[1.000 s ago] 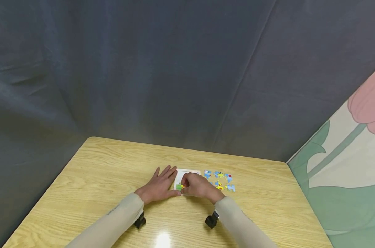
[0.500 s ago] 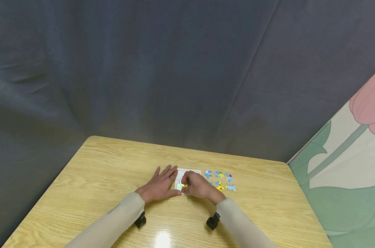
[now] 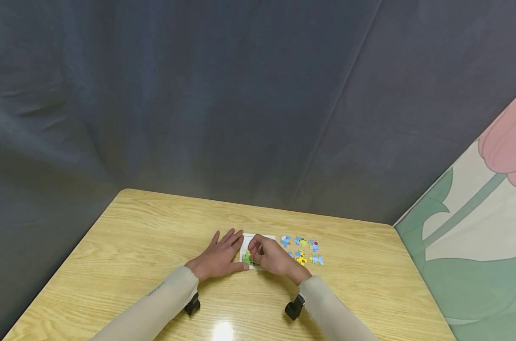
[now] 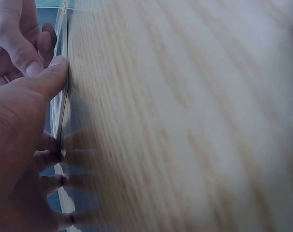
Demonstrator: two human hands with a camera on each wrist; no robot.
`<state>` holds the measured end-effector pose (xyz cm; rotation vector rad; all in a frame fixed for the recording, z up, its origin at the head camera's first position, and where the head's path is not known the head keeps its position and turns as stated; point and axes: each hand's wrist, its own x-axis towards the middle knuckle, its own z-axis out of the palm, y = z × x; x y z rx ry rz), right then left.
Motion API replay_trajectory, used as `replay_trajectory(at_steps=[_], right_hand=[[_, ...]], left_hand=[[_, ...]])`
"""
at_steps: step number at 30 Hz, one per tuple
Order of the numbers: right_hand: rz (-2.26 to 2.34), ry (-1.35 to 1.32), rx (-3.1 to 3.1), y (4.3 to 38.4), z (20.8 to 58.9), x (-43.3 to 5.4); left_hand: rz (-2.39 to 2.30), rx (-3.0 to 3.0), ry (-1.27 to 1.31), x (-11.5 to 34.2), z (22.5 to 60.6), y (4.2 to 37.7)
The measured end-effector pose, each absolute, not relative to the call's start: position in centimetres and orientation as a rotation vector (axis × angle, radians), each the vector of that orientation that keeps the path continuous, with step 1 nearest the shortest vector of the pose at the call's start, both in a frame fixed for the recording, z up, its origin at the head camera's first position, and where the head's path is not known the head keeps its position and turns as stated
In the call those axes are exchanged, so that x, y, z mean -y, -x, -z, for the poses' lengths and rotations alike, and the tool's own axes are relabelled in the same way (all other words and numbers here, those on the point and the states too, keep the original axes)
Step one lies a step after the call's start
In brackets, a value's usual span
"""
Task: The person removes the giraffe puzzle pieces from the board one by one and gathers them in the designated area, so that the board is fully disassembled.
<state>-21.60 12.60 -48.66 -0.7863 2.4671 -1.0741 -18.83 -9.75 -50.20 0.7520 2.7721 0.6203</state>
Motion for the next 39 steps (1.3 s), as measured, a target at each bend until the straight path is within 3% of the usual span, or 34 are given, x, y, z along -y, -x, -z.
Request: replay_trajectory(at_steps=[39], right_hand=[[1.231, 0.623, -2.438, 19.9, 47.6, -19.9]], left_hand=[[-0.61, -2.778, -0.742, 9.8, 50.6, 18.9]])
